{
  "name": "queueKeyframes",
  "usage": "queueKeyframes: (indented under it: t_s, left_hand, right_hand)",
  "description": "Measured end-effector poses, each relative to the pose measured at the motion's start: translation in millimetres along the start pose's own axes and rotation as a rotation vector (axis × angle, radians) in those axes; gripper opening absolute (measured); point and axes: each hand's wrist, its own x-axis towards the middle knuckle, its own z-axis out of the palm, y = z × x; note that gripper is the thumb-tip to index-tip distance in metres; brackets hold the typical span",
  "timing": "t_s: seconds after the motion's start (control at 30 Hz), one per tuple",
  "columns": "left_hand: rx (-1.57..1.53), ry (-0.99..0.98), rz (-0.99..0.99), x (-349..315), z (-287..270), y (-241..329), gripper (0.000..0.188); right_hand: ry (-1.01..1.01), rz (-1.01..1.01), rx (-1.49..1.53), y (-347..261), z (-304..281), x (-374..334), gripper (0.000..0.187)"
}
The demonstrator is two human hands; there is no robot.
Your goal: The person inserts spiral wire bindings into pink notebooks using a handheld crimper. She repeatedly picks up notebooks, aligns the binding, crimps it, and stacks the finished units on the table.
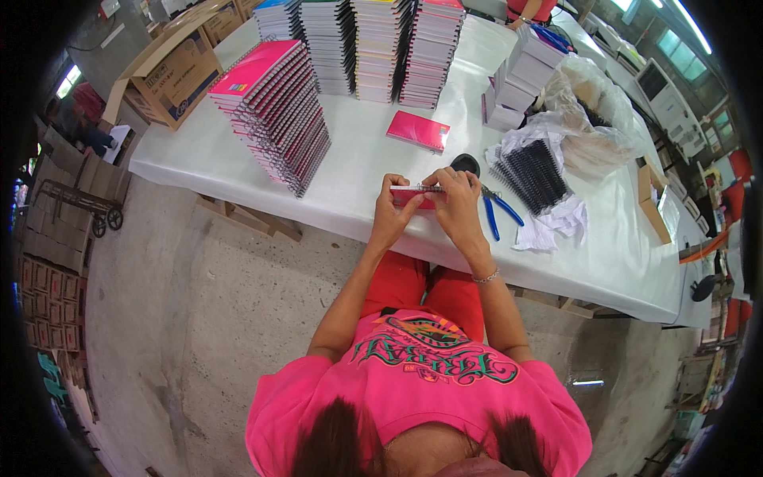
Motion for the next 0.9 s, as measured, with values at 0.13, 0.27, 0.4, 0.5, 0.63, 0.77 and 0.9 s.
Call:
queueKeyframes:
  t_s: [0.13,0.27,0.4,0.5,0.63,0.77,0.9]
  left_hand:
    - [0.012,0.011,0.019,1,1,-1,0.035]
    - [-0.012,-0.006,-0.007,1,-1,0,0.037]
    - [-0.008,0.001,0.009,1,1,1,0.035]
    - [0.023,0.003,0.032,0,0,-1,0.035]
    - [0.012,0.006,0.044,1,0,-4,0.036]
    - [0.034,0.003,0.025,0,-1,-5,0.036]
    - [0.063,0.007,0.019,-3,-3,-9,0.037]
  right_hand:
    - [0.037,0.001,0.032,1,5,-2,0.024]
    - [0.020,-0.004,0.027,0,4,0,0.023]
    - [0.049,0.008,0.041,0,5,-2,0.023]
    - [0.052,-0.012,0.033,-1,5,-3,0.022]
    - [0.062,-0.009,0.045,-3,6,-1,0.021]
    - [0.064,0.004,0.070,-2,6,-1,0.021]
    - [0.018,0.029,0.090,1,8,-5,0.020]
